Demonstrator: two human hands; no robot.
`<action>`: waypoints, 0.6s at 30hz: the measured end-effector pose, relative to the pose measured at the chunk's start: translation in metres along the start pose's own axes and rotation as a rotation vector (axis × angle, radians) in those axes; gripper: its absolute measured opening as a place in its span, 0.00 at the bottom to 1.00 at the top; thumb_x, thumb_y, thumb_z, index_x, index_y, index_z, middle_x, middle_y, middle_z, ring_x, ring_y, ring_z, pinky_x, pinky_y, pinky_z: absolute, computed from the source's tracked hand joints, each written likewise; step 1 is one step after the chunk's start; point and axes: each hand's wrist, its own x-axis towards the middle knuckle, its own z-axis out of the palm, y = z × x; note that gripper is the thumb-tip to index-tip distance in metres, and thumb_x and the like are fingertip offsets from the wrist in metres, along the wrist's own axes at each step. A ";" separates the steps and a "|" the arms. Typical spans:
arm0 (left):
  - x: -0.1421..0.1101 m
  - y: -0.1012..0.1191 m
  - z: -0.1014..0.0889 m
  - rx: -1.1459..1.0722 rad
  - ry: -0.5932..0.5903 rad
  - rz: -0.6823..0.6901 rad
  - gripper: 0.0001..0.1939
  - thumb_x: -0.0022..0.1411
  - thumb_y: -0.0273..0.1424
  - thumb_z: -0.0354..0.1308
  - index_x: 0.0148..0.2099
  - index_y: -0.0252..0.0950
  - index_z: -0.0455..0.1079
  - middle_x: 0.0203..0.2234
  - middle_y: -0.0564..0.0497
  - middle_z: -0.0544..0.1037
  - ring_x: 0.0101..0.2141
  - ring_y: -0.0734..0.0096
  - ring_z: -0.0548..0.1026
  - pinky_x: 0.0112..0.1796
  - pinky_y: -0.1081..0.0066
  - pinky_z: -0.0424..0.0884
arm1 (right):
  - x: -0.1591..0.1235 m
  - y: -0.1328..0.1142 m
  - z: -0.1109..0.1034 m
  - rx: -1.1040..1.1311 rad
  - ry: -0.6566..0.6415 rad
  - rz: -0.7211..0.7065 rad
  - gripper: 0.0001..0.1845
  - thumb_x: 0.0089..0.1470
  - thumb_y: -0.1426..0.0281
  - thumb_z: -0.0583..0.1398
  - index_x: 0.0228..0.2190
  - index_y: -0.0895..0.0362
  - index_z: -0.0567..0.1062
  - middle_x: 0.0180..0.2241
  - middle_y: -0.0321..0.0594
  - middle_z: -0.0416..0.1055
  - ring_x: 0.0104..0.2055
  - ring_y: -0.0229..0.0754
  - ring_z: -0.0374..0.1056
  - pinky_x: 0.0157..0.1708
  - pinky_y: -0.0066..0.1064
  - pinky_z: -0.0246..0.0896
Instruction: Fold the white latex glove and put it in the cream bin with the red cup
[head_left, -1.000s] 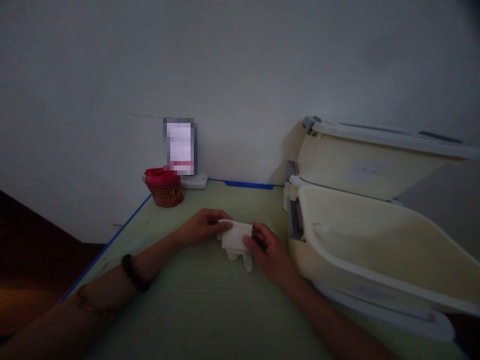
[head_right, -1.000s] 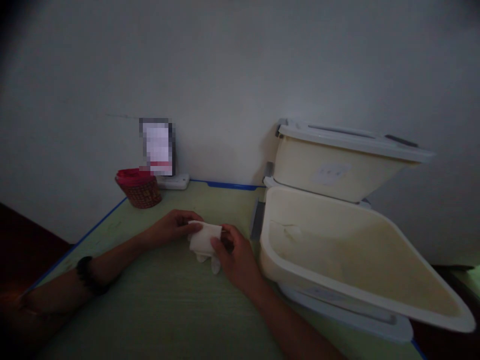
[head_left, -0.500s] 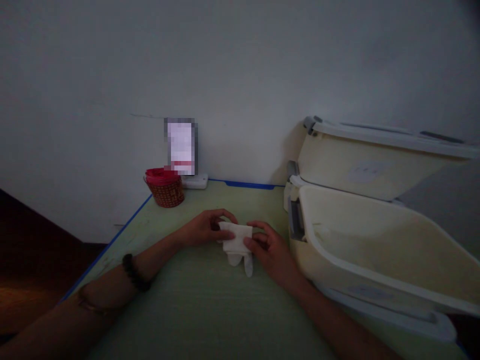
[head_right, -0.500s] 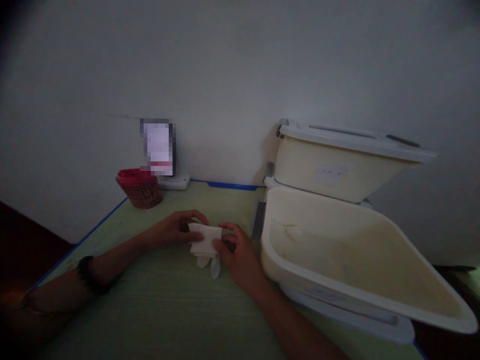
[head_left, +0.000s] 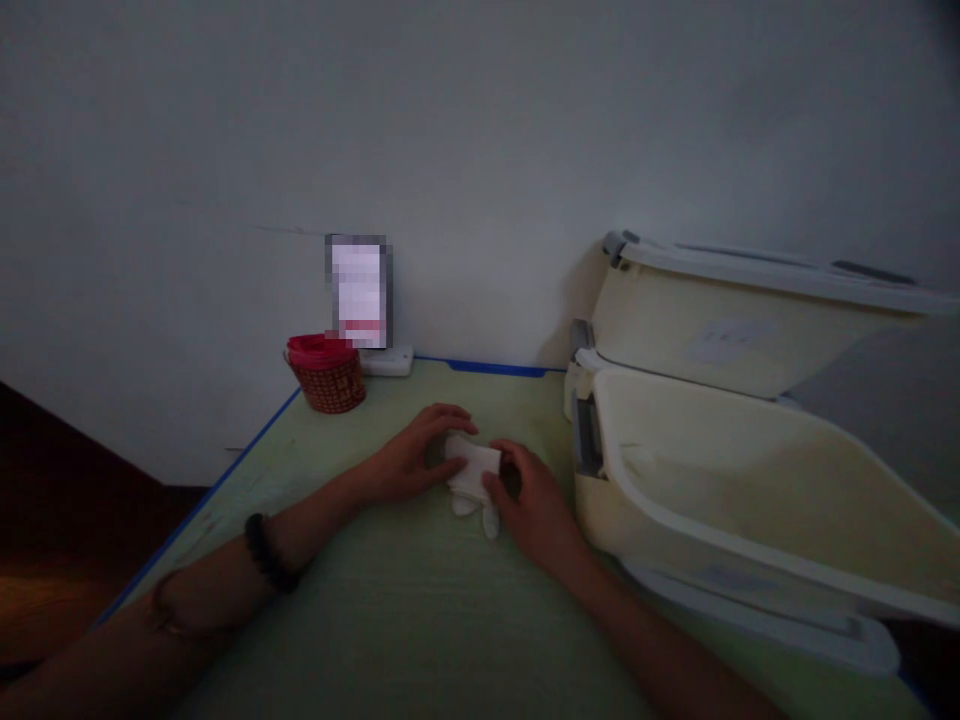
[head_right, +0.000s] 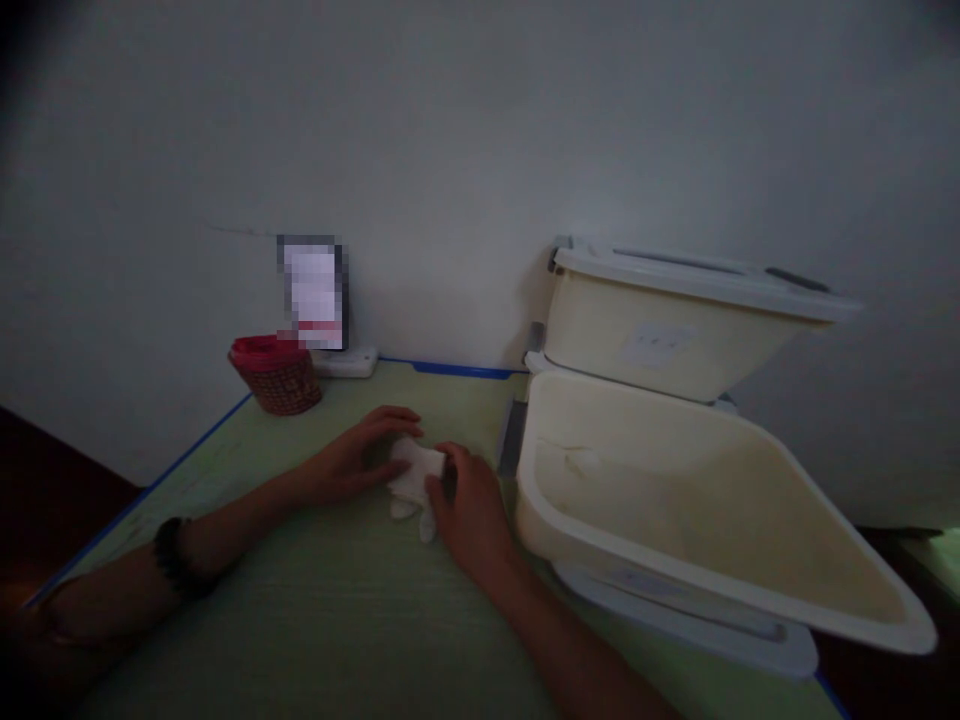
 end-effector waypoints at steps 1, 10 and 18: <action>0.000 0.001 -0.001 0.015 -0.006 0.017 0.14 0.57 0.29 0.53 0.47 0.37 0.64 0.46 0.44 0.63 0.50 0.64 0.62 0.51 0.61 0.58 | 0.001 0.001 0.001 -0.009 0.024 -0.019 0.18 0.51 0.70 0.54 0.45 0.58 0.64 0.41 0.46 0.67 0.43 0.45 0.62 0.44 0.42 0.57; -0.002 0.015 -0.011 0.063 -0.227 0.076 0.12 0.49 0.22 0.56 0.38 0.35 0.65 0.37 0.48 0.65 0.43 0.65 0.63 0.46 0.65 0.62 | -0.010 -0.009 -0.012 -0.111 -0.001 -0.196 0.16 0.48 0.81 0.49 0.41 0.59 0.64 0.43 0.47 0.61 0.48 0.43 0.58 0.49 0.40 0.55; 0.000 0.004 -0.009 -0.002 -0.188 0.066 0.07 0.53 0.25 0.54 0.37 0.34 0.67 0.34 0.48 0.68 0.39 0.67 0.66 0.43 0.66 0.63 | -0.013 -0.014 -0.019 -0.431 -0.195 -0.187 0.12 0.53 0.80 0.49 0.34 0.58 0.70 0.37 0.46 0.67 0.40 0.46 0.64 0.41 0.41 0.61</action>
